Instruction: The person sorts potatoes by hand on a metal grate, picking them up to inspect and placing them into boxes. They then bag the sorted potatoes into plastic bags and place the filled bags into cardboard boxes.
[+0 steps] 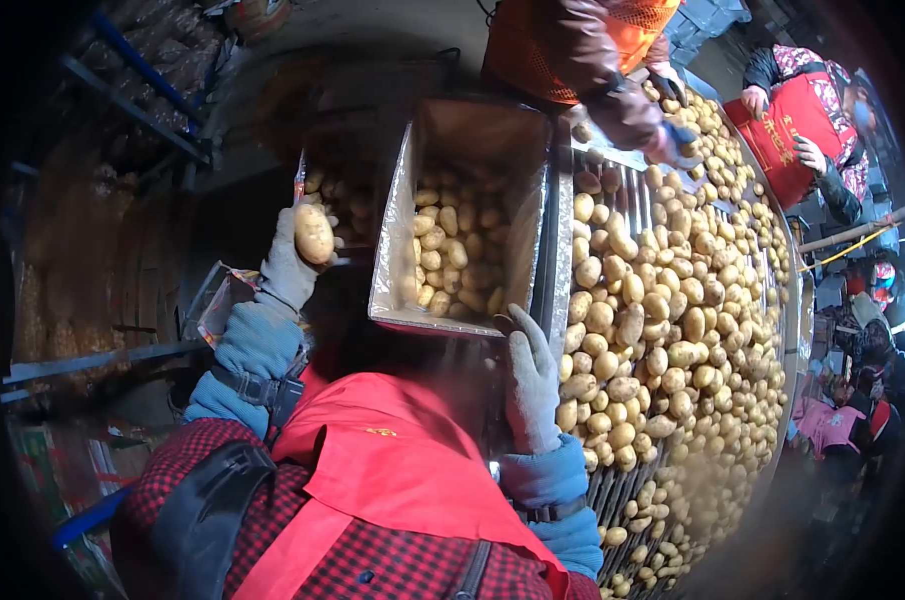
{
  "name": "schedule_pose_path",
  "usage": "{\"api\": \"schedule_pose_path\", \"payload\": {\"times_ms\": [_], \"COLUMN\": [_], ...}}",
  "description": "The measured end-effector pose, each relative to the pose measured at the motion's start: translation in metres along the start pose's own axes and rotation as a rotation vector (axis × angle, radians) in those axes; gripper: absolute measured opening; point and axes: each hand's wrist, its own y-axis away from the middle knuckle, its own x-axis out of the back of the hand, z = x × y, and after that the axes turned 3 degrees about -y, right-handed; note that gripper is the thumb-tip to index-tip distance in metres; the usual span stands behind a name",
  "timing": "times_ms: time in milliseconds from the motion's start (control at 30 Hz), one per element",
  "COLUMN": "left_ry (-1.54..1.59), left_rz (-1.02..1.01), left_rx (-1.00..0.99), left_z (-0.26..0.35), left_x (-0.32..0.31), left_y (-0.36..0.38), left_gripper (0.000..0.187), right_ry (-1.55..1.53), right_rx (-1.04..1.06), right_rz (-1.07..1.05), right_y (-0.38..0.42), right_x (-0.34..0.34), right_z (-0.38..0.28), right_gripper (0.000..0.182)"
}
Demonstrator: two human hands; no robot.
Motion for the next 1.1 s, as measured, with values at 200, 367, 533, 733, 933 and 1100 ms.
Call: {"api": "schedule_pose_path", "payload": {"times_ms": [200,367,533,733,933,1100], "left_ry": [-0.097,-0.131,-0.106,-0.485,-0.549,-0.727], "left_rz": [0.434,0.352,0.255,0.172,-0.196,-0.796], "left_rx": [0.122,0.085,0.026,-0.058,-0.462,-0.798], "left_z": [-0.019,-0.035,-0.021,-0.016,-0.027,-0.069], "left_x": [0.041,0.061,0.071,0.048,-0.104,-0.219], "left_y": [-0.04,-0.074,-0.081,-0.097,-0.07,-0.007], "left_gripper": [0.048,0.046,0.054,0.057,0.053,0.039], "right_ry": [0.023,-0.044,-0.176,-0.302,-0.148,-0.265], "right_rx": [-0.023,-0.038,-0.036,-0.063,0.024,0.16], "right_rz": [0.018,0.08,0.139,0.193,0.248,0.351], "right_y": [0.003,0.01,0.018,0.029,0.066,0.115], "right_x": [0.008,0.015,0.03,0.024,0.049,0.076], "right_z": [0.001,0.001,0.008,0.004,0.008,0.033], "right_gripper": [0.052,0.05,0.044,0.04,0.041,0.042]}}
